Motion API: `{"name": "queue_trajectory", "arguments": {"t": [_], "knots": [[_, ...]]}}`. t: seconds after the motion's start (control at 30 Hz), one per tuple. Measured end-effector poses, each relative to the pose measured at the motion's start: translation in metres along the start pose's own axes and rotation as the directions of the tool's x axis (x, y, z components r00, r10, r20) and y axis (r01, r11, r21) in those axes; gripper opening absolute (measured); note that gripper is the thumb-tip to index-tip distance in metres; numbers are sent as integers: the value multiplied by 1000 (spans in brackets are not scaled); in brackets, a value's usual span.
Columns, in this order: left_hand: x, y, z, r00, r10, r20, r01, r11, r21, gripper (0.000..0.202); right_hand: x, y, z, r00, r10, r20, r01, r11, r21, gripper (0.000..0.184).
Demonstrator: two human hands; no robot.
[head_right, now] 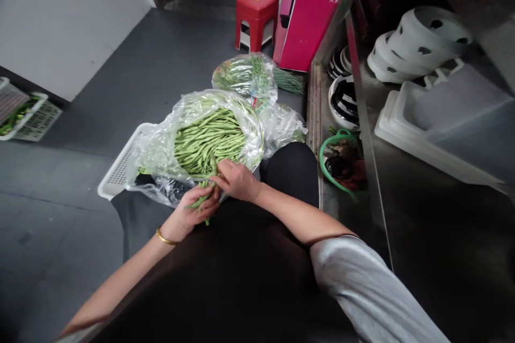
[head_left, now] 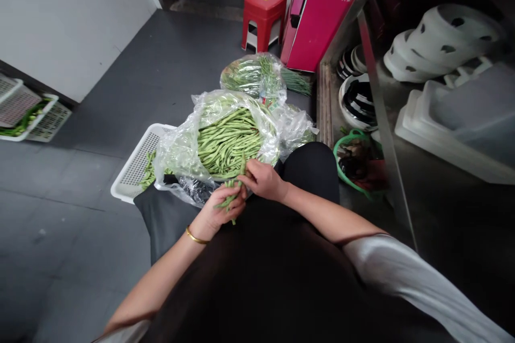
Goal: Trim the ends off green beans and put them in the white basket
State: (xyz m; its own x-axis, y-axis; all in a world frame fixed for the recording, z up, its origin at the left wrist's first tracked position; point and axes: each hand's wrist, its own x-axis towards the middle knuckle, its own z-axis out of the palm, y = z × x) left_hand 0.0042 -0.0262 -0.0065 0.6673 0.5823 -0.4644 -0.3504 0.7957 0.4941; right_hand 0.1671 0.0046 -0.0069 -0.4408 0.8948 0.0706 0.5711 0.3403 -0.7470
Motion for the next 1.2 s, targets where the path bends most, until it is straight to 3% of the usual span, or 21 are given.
{"name": "queue_trajectory", "arguments": {"t": [0.07,0.13,0.17,0.23,0.27,0.33,0.4,0.5,0.57,0.63,0.7,0.77,0.83,0.93,1.03,1.1,1.2], "knots": [[0,3,5,996,-26,-80,21,998,-61,21,4,3,-2,998,7,59,12,947,-321,25],[0,7,9,981,63,-183,-69,997,-24,22,4,6,-3,983,132,129,-56,880,-472,26],[-1,10,10,953,170,-252,-167,985,32,22,3,7,-3,971,188,147,-93,865,-492,28],[-2,13,11,844,396,-361,-342,917,207,19,-3,2,-1,956,221,194,-111,882,-458,31],[-3,13,10,798,467,-381,-370,879,302,20,-7,-2,1,954,199,225,-88,902,-423,32],[-3,12,7,768,522,-371,-340,823,455,23,-12,-11,1,949,119,292,-10,937,-350,32],[-4,11,4,793,510,-333,-280,791,543,18,-14,-18,-6,942,60,330,41,956,-291,32],[-7,12,5,857,462,-228,-235,744,625,16,-9,-20,-26,964,61,258,-2,975,-222,31],[-10,14,7,897,419,-139,-223,701,678,16,-5,-17,-39,968,4,249,33,989,-145,27],[-13,17,9,927,370,-64,-211,655,725,17,-2,-15,-46,922,-151,356,170,985,-22,26],[-16,20,8,961,277,13,-191,627,755,16,-4,-14,-49,831,-308,463,285,951,121,30],[-19,23,3,981,181,74,-174,637,751,18,-8,-15,-50,771,-385,507,326,923,204,29],[-20,23,-3,989,107,97,-144,685,715,23,-12,-18,-52,747,-406,527,352,913,204,29],[-17,19,-11,995,66,80,-102,769,631,31,-17,-22,-51,787,-400,470,398,911,111,29],[-11,13,-9,974,226,11,-199,830,520,35,-13,-25,-39,926,-292,237,278,956,93,31],[-7,12,-2,915,397,-77,-300,795,528,32,-6,-24,-22,992,-98,77,77,968,240,35],[-4,12,6,797,583,-159,-354,664,659,26,8,-15,2,984,178,-8,-157,886,436,40]]}}
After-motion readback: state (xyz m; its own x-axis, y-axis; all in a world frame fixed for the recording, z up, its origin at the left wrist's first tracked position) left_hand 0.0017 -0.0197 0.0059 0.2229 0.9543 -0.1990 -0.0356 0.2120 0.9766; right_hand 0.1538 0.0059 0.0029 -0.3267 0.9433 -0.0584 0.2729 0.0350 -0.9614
